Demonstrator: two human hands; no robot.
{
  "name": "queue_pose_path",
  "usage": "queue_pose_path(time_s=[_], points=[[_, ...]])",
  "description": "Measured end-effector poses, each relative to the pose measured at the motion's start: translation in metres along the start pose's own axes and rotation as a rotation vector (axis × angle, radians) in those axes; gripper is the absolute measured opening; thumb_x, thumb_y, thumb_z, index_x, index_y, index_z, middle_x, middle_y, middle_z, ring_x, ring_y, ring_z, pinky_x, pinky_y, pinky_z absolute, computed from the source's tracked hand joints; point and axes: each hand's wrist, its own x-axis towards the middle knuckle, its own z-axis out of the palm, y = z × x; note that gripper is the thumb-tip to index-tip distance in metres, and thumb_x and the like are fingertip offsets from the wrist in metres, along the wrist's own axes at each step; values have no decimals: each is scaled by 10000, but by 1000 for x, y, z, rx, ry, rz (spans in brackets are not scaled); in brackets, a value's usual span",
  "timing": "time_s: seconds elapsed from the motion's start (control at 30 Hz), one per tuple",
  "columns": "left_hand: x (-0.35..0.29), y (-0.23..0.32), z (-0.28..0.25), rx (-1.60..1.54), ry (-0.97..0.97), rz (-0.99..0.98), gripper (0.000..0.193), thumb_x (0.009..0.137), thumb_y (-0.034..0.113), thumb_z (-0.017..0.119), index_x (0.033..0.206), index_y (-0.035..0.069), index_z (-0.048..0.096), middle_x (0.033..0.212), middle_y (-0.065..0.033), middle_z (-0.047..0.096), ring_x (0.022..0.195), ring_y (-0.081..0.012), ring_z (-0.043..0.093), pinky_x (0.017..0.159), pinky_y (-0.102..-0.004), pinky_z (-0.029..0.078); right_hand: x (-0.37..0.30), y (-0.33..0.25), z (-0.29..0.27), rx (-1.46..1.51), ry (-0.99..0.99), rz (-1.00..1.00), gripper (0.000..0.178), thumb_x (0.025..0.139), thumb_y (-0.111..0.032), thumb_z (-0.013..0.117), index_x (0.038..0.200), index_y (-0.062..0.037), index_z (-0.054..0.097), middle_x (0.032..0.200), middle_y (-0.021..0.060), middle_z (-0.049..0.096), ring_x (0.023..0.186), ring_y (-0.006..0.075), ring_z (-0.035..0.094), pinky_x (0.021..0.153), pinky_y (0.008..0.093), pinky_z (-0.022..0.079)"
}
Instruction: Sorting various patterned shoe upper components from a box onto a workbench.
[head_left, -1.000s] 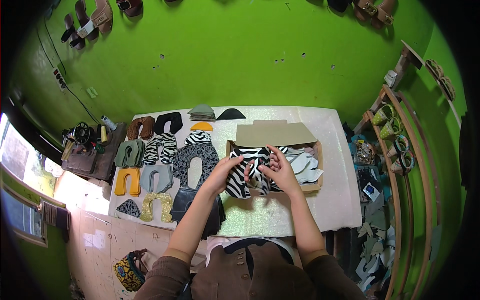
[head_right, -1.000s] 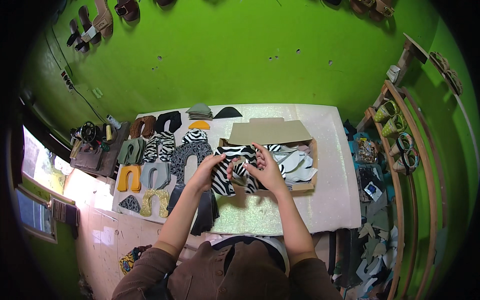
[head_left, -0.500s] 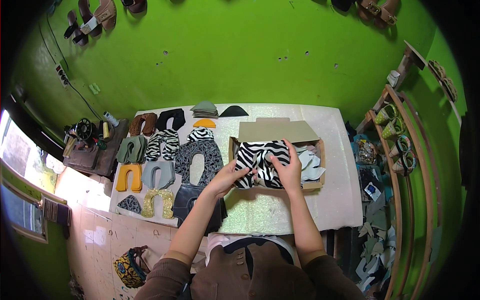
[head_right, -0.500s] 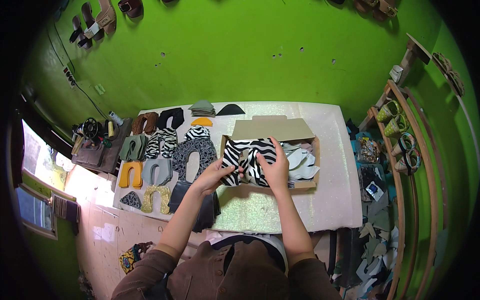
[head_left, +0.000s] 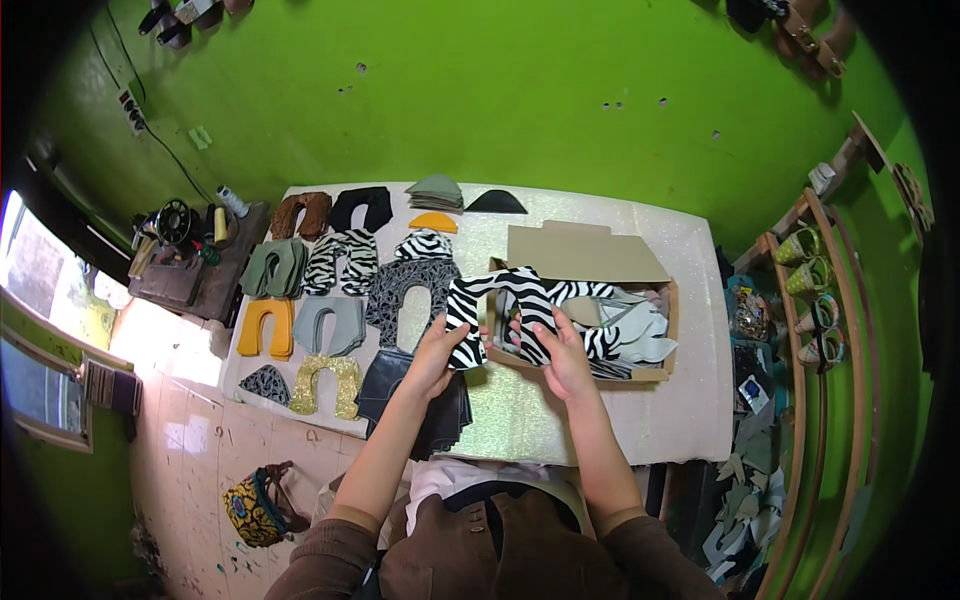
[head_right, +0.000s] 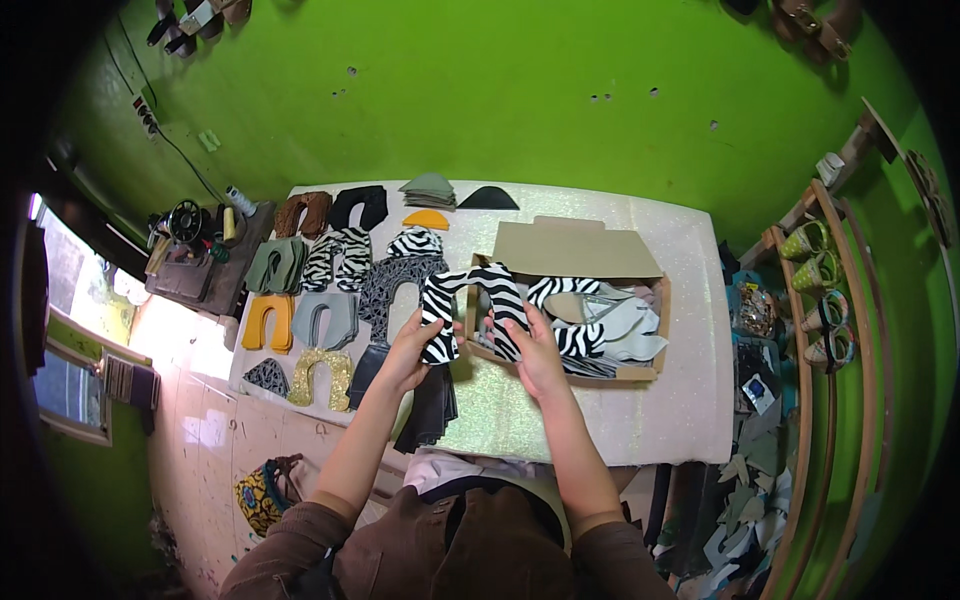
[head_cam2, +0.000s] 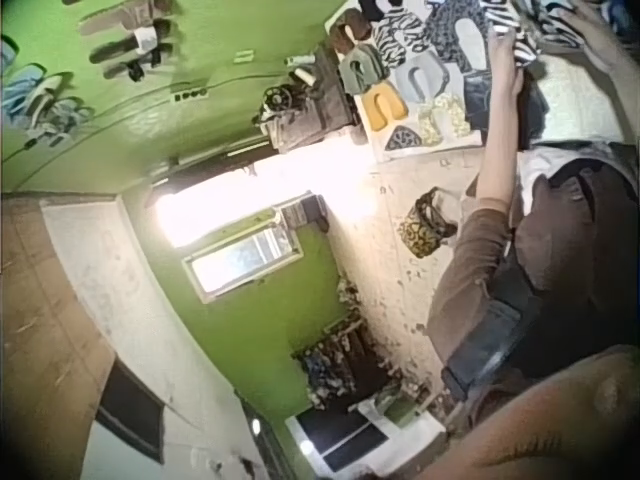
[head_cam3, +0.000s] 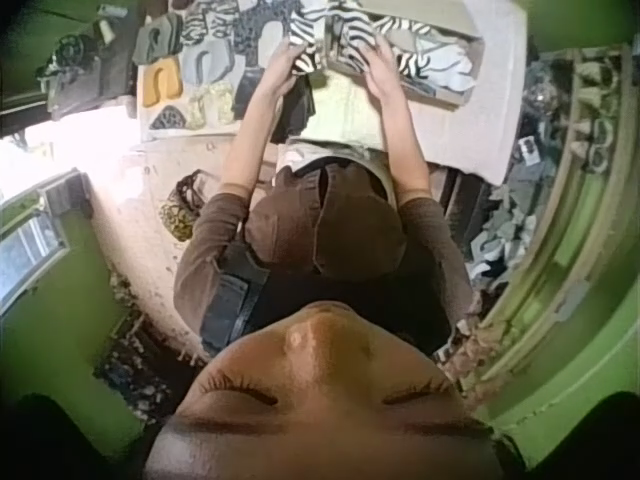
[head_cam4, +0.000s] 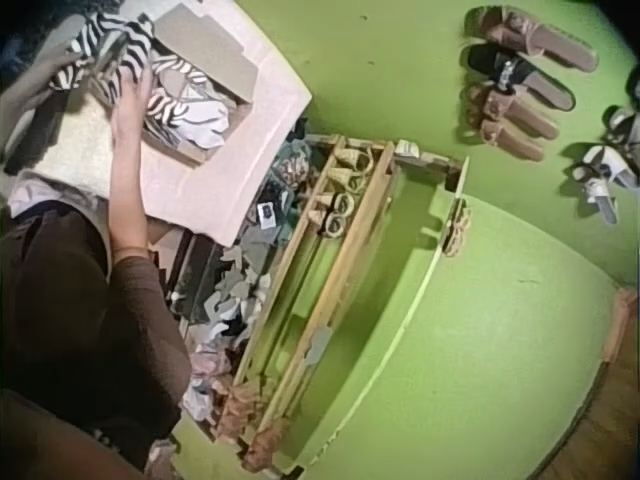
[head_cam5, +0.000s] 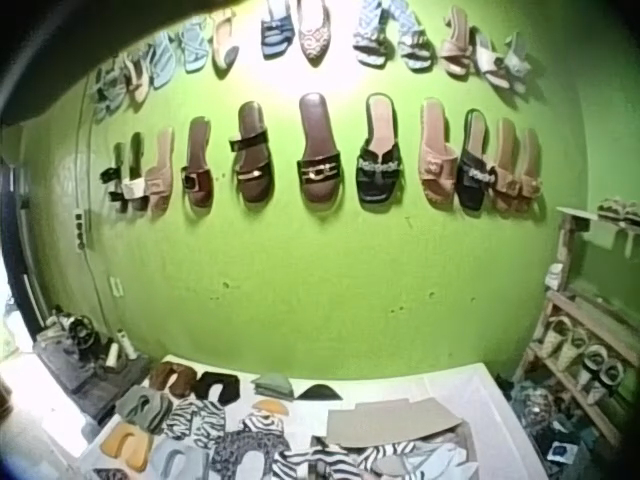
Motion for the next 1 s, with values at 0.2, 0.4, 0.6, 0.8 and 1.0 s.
queue_pose_path(time_s=[0.2, 0.4, 0.6, 0.8, 1.0], points=[[-10, 7, -49, -71, 55, 22, 261, 902, 51, 404, 1154, -14, 393, 1009, -164, 586, 900, -219, 613, 747, -285, 534, 19, 34, 29, -13, 79, 73, 330, 877, -4, 432, 1205, 4, 404, 1034, 98, 568, 930, 157, 569, 783, 277, 488], [-10, 27, -102, -41, 142, 51, 270, 900, 32, 397, 1164, -25, 385, 1028, -181, 579, 908, -232, 606, 779, -313, 523, 46, 75, 68, 68, 134, 152, 408, 819, 37, 416, 1225, -7, 420, 1026, 86, 583, 883, 154, 582, 746, 276, 487], [2, 60, -177, -2, 227, 31, 227, 881, -6, 394, 1105, -35, 425, 980, -152, 590, 863, -208, 610, 767, -303, 518, 84, 133, 111, 64, 230, 273, 384, 801, 40, 437, 1181, -3, 466, 998, 76, 592, 860, 144, 587, 742, 254, 480], [36, 88, -254, 96, 310, 105, 331, 851, -27, 424, 1176, -17, 366, 960, -126, 573, 805, -186, 603, 708, -281, 511, 133, 168, 158, 2, 169, 269, 391, 810, 85, 401, 1195, 34, 454, 1031, 103, 590, 882, 152, 585, 758, 257, 473], [86, 114, -307, 453, 447, 123, 412, 834, 29, 480, 1225, -14, 357, 995, -93, 563, 842, -128, 558, 708, -245, 458, 189, 194, 189, -84, 213, 248, 444, 804, 50, 451, 1244, -3, 419, 1004, 73, 582, 837, 120, 577, 698, 227, 475]])
